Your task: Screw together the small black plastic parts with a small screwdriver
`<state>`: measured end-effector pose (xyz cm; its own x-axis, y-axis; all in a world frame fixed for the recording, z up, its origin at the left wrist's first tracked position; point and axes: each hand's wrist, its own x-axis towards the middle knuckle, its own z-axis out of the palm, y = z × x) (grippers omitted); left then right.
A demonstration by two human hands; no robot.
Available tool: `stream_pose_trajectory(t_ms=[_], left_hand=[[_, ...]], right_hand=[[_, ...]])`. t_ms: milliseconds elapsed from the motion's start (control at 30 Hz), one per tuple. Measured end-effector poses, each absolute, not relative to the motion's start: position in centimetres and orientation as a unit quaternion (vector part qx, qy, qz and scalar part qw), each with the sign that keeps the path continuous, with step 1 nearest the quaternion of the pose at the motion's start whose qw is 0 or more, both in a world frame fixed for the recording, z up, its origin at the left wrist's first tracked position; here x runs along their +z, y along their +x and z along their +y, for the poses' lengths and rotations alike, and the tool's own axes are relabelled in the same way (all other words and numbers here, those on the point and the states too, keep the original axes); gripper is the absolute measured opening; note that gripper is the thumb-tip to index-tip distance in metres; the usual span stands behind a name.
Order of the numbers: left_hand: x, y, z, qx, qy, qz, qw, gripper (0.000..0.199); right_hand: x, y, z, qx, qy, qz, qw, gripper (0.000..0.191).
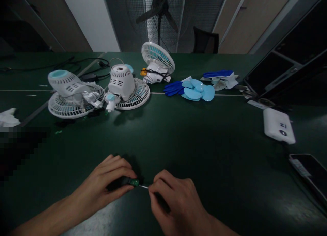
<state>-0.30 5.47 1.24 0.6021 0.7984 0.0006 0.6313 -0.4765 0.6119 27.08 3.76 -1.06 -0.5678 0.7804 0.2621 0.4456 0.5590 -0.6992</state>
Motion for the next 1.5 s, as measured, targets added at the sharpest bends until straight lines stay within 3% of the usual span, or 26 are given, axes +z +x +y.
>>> stream_pose_trajectory(t_ms=[867, 1300, 1500], left_hand=[[0.9, 0.6, 4.6, 0.147, 0.851, 0.401, 0.307, 0.012], [1.3, 0.5, 4.4, 0.176, 0.838, 0.407, 0.319, 0.013], [2.4, 1.0, 3.9, 0.161, 0.902, 0.296, 0.27, 0.017]], right_hand=[[-0.8, 26.4, 3.6, 0.266, -0.338, -0.872, 0.236, 0.018], [-0.4, 26.5, 4.2, 0.303, -0.404, -0.794, 0.338, 0.015], [0.4, 26.5, 4.8, 0.318, -0.424, -0.761, 0.374, 0.011]])
